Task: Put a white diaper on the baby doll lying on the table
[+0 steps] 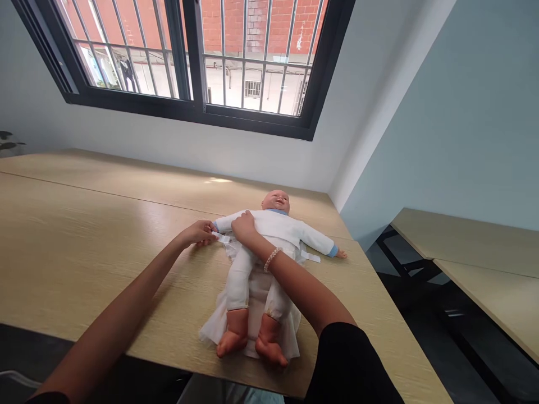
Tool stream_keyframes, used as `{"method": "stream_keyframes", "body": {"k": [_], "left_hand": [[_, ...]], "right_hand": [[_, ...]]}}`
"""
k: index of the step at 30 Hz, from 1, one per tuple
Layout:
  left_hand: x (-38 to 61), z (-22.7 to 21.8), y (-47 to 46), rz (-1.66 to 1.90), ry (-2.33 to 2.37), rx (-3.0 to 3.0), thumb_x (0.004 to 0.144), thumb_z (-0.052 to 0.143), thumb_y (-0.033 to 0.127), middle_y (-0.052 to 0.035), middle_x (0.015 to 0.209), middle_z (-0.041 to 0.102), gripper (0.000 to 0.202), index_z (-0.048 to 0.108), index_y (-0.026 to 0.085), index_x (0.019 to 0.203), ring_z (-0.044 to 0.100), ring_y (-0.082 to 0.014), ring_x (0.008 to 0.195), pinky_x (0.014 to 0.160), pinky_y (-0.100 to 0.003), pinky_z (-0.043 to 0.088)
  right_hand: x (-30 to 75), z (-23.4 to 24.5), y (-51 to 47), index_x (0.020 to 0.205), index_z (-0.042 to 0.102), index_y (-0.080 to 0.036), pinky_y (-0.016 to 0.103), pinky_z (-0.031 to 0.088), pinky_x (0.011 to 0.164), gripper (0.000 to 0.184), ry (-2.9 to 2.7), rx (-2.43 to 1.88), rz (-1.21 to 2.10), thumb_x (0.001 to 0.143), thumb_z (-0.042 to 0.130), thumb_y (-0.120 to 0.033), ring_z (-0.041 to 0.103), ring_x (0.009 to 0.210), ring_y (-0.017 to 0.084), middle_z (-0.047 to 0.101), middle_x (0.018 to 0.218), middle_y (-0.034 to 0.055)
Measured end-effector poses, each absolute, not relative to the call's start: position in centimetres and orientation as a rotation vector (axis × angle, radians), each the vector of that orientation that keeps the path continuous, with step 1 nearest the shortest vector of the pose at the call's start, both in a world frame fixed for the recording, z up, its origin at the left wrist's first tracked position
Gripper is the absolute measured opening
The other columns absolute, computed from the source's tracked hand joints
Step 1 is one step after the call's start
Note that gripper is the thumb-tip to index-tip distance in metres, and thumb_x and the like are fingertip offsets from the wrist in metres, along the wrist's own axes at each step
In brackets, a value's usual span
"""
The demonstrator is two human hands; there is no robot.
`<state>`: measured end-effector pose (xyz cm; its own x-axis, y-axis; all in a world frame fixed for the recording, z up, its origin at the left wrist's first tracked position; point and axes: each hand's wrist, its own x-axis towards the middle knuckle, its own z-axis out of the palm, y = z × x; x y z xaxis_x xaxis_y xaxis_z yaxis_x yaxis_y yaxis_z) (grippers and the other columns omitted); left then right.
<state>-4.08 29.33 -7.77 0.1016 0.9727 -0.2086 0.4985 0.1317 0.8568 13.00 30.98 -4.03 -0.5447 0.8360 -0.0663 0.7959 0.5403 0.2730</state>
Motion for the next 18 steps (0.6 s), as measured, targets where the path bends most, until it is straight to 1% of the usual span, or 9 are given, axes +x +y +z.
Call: {"method": "stream_keyframes", "body": {"k": [3,5,7,10,11,13,14,16,18], "left_hand": [[-3.9,-7.6,29.3,0.700,1.641,1.581,0.063,0.076,0.016,0.0060,0.053,0.050,0.027,0.051,0.018,0.072,0.049,-0.0118,0.049,0.048,-0.021,0.029],[-3.6,-6.5,28.8,0.763,1.728,1.648,0.064,0.076,0.015,0.0043,0.059,0.051,0.028,0.049,0.019,0.070,0.053,-0.0148,0.061,0.054,-0.022,0.030],[-2.9,-4.7,27.3,0.851,1.777,1.749,0.067,0.075,0.018,0.0021,0.067,0.053,0.026,0.049,0.020,0.072,0.055,-0.0180,0.075,0.059,-0.023,0.030],[-0.7,-2.4,23.1,0.964,1.667,2.008,0.080,0.068,0.036,-0.0007,0.073,0.057,0.021,0.054,0.021,0.078,0.056,-0.0209,0.078,0.063,-0.026,0.034],[0.3,-2.1,21.3,0.973,1.611,2.032,0.083,0.065,0.044,-0.0015,0.075,0.059,0.025,0.055,0.022,0.080,0.057,-0.0217,0.077,0.065,-0.028,0.037],[2.5,-2.6,17.5,0.940,1.519,1.990,0.083,0.062,0.054,-0.0052,0.090,0.063,0.034,0.058,0.022,0.094,0.061,-0.0250,0.082,0.070,-0.032,0.043],[3.5,-3.2,15.8,0.904,1.515,1.969,0.082,0.062,0.055,-0.0088,0.106,0.063,0.042,0.057,0.022,0.108,0.062,-0.0281,0.090,0.076,-0.035,0.045],[5.1,-4.8,13.3,0.843,1.513,1.989,0.082,0.061,0.053,-0.0150,0.134,0.049,0.063,0.046,0.021,0.133,0.057,-0.0349,0.114,0.088,-0.042,0.047],[5.7,-6.2,12.1,0.792,1.486,1.965,0.085,0.056,0.045,-0.0165,0.147,0.033,0.070,0.032,0.021,0.146,0.051,-0.0359,0.123,0.094,-0.045,0.046]], "right_hand": [[14.2,-3.1,30.3,0.104,0.073,-0.011,0.036,0.034,0.096,0.023,2.639,1.365,0.298,0.093,0.054,-0.016,0.056,0.110,0.026,0.067,0.111,0.0148],[16.2,-2.1,29.1,0.110,0.072,-0.017,0.037,0.033,0.098,0.026,2.711,1.381,0.280,0.098,0.051,-0.027,0.054,0.113,0.025,0.065,0.117,0.0111],[18.8,-1.1,26.7,0.114,0.070,-0.021,0.038,0.032,0.102,0.027,2.859,1.474,0.225,0.101,0.048,-0.031,0.055,0.111,0.024,0.065,0.116,0.0075],[22.6,-0.7,21.0,0.109,0.068,-0.020,0.040,0.035,0.101,0.021,3.139,1.490,0.038,0.098,0.053,-0.030,0.058,0.104,0.023,0.066,0.110,0.0066],[23.6,-1.0,18.8,0.105,0.067,-0.020,0.039,0.036,0.102,0.019,3.210,1.381,-0.059,0.098,0.053,-0.030,0.059,0.103,0.021,0.067,0.107,0.0057],[24.9,-2.2,14.7,0.097,0.065,-0.021,0.040,0.030,0.112,0.018,3.243,1.159,-0.192,0.100,0.051,-0.032,0.061,0.098,0.018,0.067,0.098,0.0027],[25.4,-2.9,12.9,0.092,0.064,-0.020,0.040,0.029,0.114,0.021,3.222,1.090,-0.165,0.101,0.048,-0.031,0.062,0.091,0.016,0.067,0.091,0.0020],[26.1,-4.2,10.6,0.086,0.061,-0.019,0.040,0.027,0.117,0.024,3.177,1.033,-0.111,0.101,0.045,-0.028,0.062,0.086,0.016,0.066,0.084,0.0011],[26.8,-5.0,9.5,0.083,0.060,-0.019,0.041,0.029,0.117,0.024,3.134,1.058,-0.029,0.100,0.046,-0.028,0.061,0.083,0.017,0.065,0.081,0.0014]]}}
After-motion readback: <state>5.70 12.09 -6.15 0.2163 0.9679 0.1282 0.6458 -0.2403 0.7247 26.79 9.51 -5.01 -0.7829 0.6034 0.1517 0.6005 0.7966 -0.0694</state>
